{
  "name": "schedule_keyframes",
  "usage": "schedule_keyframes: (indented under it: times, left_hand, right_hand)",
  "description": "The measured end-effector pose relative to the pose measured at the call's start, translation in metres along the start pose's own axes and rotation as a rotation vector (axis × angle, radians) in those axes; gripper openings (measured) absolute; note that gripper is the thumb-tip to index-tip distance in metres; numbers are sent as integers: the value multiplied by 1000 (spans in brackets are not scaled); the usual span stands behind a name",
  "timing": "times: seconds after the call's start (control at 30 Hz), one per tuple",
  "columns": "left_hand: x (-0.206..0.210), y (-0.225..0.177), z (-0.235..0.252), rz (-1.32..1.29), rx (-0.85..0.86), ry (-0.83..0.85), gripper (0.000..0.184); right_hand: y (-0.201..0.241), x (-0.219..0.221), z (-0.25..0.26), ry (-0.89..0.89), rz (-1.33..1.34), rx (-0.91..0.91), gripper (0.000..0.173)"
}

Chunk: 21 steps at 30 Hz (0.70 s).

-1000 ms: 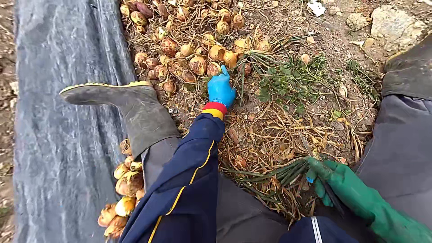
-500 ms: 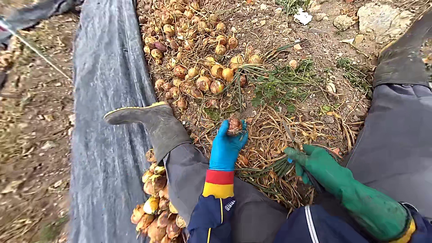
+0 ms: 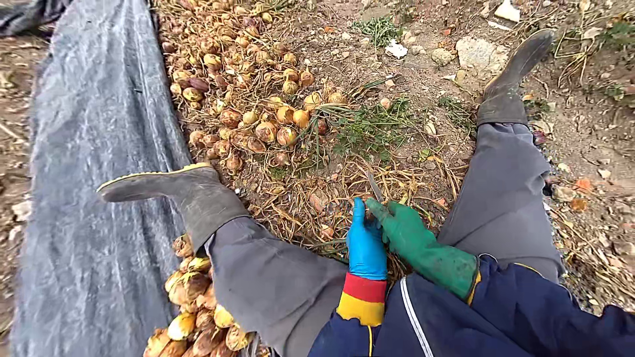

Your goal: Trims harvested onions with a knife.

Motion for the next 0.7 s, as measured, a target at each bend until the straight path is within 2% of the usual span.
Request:
schedule_keyframes:
  times: [0.07,0.23,0.27,0.33,0.4,0.47,0.6,0.7]
  left_hand:
    - [-4,4,1,21,12,27,58]
    - [-19,-4,9,161,150,-72,52]
    - [-27,-11,11,264,187,-88,56]
    - [-45,-34,14,627,271,-108,71]
    - [-59,-58,6,990,313,-66,89]
    - [-68,-73,-4,1242,345,13,98]
    - [-66,-76,-26,1662,436,222,100]
    - [-61,-63,-37,1761,493,314,80]
  right_hand:
    - [-5,0,2,10,71,-3,77]
    - [-2,2,-9,176,300,56,75]
    - [-2,1,-15,221,347,47,74]
    - [-4,-7,-19,289,375,37,72]
    - [-16,-14,-15,340,259,73,74]
    - [-27,-15,-9,402,110,119,82]
    - [-21,0,-4,530,-60,135,93]
    - [-10,12,-3,509,-55,155,88]
Point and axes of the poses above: each hand's wrist, its own z-axis towards the middle knuckle, its own x-axis out of the palm, y = z × x, the point moved 3 cm from there along z, towards the middle knuckle, and after that the axes turned 4 degrees about x, right-handed, at the moved point
